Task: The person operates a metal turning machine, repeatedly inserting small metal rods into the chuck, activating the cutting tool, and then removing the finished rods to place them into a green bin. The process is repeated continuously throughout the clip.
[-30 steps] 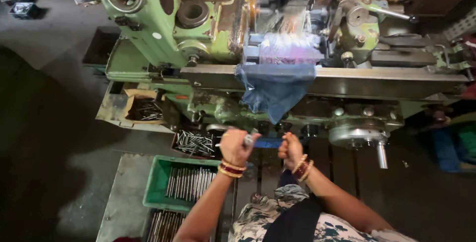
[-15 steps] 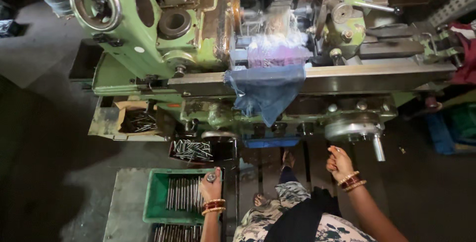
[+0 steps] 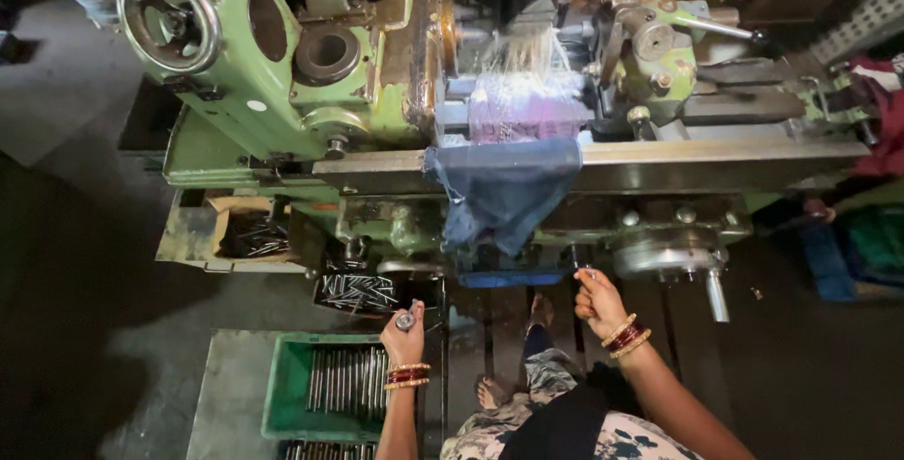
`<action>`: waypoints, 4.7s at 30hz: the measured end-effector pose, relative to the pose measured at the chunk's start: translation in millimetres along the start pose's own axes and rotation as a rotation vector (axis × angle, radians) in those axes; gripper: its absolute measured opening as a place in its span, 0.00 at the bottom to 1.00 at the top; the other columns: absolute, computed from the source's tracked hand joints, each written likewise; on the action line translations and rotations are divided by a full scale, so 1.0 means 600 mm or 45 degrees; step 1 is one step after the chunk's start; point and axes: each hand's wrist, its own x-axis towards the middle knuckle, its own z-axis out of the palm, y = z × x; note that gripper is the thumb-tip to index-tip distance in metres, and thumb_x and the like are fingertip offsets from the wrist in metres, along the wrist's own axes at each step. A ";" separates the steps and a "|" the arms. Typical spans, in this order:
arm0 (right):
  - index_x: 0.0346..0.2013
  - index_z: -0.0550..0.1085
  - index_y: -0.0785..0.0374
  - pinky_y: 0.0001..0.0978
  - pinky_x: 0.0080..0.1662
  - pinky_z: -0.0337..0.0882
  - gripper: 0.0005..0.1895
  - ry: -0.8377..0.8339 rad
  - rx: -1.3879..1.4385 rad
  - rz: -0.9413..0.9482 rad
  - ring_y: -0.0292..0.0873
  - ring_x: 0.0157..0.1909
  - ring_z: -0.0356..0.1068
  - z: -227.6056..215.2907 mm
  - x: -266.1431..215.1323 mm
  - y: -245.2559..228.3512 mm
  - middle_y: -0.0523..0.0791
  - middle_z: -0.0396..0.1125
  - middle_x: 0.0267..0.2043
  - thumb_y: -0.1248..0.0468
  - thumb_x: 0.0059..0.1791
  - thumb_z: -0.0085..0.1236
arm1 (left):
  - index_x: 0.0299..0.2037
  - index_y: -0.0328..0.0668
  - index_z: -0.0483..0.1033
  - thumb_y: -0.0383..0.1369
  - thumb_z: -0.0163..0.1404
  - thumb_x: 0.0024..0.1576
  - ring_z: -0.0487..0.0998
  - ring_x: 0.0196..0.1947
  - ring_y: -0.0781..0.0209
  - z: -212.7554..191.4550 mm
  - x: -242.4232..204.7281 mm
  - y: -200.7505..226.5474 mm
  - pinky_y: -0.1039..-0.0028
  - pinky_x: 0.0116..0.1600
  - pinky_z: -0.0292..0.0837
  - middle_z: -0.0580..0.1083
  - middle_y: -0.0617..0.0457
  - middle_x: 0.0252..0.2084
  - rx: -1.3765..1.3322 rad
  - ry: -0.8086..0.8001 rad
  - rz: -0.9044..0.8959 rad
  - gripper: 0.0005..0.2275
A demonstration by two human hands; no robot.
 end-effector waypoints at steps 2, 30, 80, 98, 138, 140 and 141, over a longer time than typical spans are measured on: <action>0.37 0.68 0.56 0.24 0.19 0.43 0.08 0.003 -0.015 0.044 0.30 0.16 0.41 0.004 0.009 0.006 0.34 0.43 0.17 0.57 0.55 0.50 | 0.21 0.32 0.72 0.40 0.62 0.54 0.60 0.18 0.61 0.001 0.002 -0.002 0.68 0.26 0.65 0.66 0.44 0.16 0.026 -0.006 0.005 0.19; 0.51 0.72 0.60 0.65 0.46 0.67 0.09 0.699 -2.094 -1.308 0.73 0.46 0.67 -0.011 0.164 -0.766 0.66 0.64 0.48 0.66 0.56 0.50 | 0.44 0.26 0.75 0.36 0.50 0.59 0.74 0.39 0.45 0.862 0.527 0.492 0.54 0.44 0.70 0.75 0.33 0.45 -0.724 -0.151 -0.695 0.15; 0.54 0.71 0.61 0.59 0.48 0.67 0.08 0.710 -1.894 -1.370 0.69 0.47 0.67 0.003 0.151 -0.746 0.62 0.65 0.47 0.63 0.62 0.46 | 0.48 0.29 0.74 0.33 0.50 0.61 0.73 0.45 0.55 0.793 0.517 0.533 0.65 0.55 0.67 0.75 0.46 0.47 -1.083 0.000 -0.457 0.12; 0.48 0.77 0.65 0.63 0.47 0.70 0.13 0.959 -2.182 -1.014 0.69 0.45 0.72 -0.003 0.175 -0.707 0.63 0.70 0.46 0.63 0.52 0.54 | 0.47 0.29 0.76 0.35 0.62 0.53 0.74 0.48 0.55 0.812 0.576 0.493 0.65 0.55 0.68 0.74 0.48 0.52 -1.404 0.305 -0.927 0.18; 0.61 0.73 0.62 0.60 0.46 0.69 0.19 0.768 -2.014 -1.365 0.70 0.43 0.69 0.010 0.146 -0.728 0.64 0.64 0.54 0.70 0.55 0.50 | 0.40 0.27 0.77 0.38 0.57 0.60 0.72 0.27 0.63 0.815 0.628 0.420 0.73 0.32 0.74 0.72 0.49 0.32 -1.650 0.044 -1.017 0.15; 0.61 0.73 0.64 0.56 0.57 0.70 0.13 0.364 -2.024 -1.663 0.66 0.58 0.69 -0.029 0.143 -0.770 0.59 0.67 0.54 0.70 0.62 0.49 | 0.40 0.28 0.77 0.38 0.56 0.61 0.74 0.29 0.63 0.815 0.632 0.416 0.74 0.34 0.77 0.73 0.49 0.32 -1.636 0.045 -1.059 0.15; 0.62 0.72 0.66 0.53 0.56 0.71 0.18 0.428 -1.760 -1.594 0.61 0.54 0.70 -0.063 0.123 -0.783 0.57 0.67 0.53 0.72 0.57 0.46 | 0.40 0.28 0.76 0.39 0.58 0.60 0.72 0.28 0.60 0.813 0.634 0.414 0.70 0.32 0.74 0.72 0.48 0.31 -1.623 0.028 -1.053 0.16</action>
